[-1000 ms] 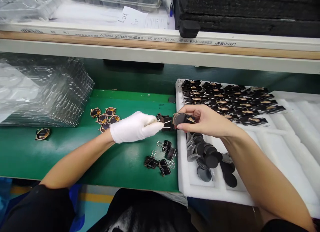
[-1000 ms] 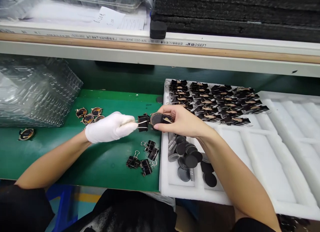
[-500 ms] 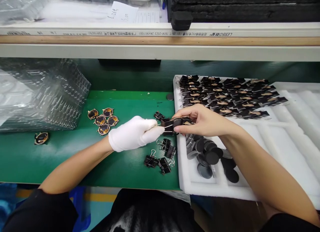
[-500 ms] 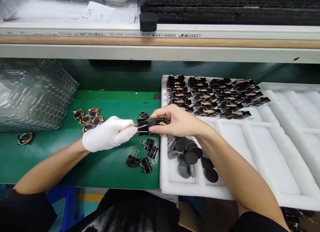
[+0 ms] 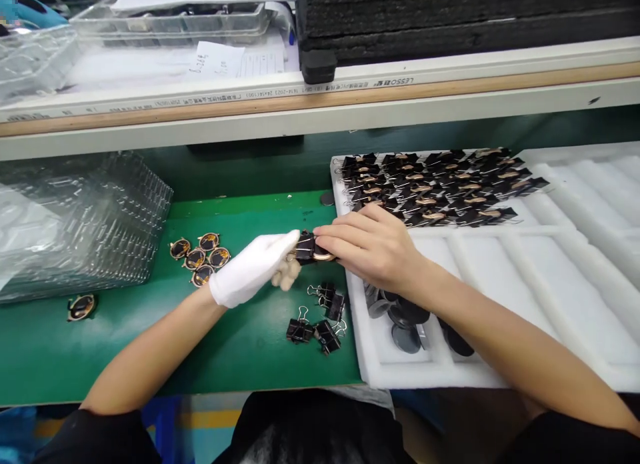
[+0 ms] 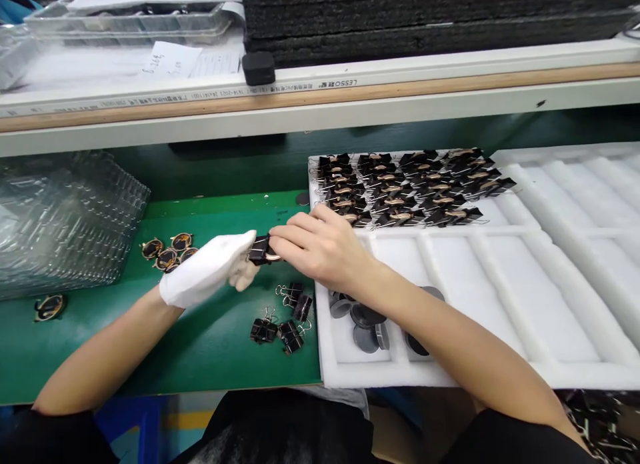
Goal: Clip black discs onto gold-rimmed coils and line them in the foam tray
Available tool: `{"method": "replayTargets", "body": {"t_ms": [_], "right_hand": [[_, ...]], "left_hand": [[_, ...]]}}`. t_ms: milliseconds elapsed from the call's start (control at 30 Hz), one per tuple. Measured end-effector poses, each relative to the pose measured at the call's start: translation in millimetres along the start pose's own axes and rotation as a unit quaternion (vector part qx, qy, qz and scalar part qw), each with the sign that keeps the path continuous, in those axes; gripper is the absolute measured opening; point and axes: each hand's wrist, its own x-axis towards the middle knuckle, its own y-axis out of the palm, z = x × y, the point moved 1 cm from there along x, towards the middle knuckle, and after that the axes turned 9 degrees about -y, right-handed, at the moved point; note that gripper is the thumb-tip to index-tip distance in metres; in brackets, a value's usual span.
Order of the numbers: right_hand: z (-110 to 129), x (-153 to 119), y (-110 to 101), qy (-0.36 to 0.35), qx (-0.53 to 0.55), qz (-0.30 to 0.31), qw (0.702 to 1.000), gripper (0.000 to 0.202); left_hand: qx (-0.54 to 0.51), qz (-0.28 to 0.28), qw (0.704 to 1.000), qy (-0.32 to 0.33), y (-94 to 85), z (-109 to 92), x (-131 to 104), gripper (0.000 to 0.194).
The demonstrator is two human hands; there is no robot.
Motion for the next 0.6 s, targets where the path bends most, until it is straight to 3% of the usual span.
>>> {"method": "replayTargets", "body": {"t_ms": [33,133,167,200,300,400,500,600], "right_hand": [[0.9,-0.2,-0.6,0.005,0.009,-0.003,1.0,0.021],[-2.1,-0.6,-5.1,0.053,0.124,0.014,0.991,0.085],[-4.3,-0.4,-5.8,0.079,0.174,0.028,0.981,0.095],[-6.7,0.1,-5.4,0.106,0.219,0.043,0.969,0.093],[-13.6,3.5,0.1,0.157,0.296,0.073,0.939,0.058],[-23.0,5.0,-4.4,0.162,0.291,0.055,0.941,0.039],[-40.2,-10.3,-40.9,0.157,0.193,-0.004,0.968,0.028],[-68.5,-57.6,-101.4,0.148,0.092,-0.029,0.984,0.025]], "left_hand": [[0.012,-0.029,0.999,0.022,0.5,-0.8,0.2,0.049],[0.11,-0.117,0.983,0.09,2.3,-5.1,-2.7,0.036],[0.142,-0.13,0.976,0.098,3.4,-6.2,-4.1,0.033],[0.166,-0.136,0.971,0.1,4.7,-6.7,-5.2,0.032],[0.196,-0.139,0.965,0.106,7.8,-2.1,-5.8,0.034],[0.152,-0.121,0.97,0.149,5.5,11.5,1.4,0.048],[0.107,-0.149,0.969,0.165,-4.2,26.5,16.8,0.055],[0.136,-0.201,0.959,0.148,-15.5,34.9,33.6,0.055]]}}
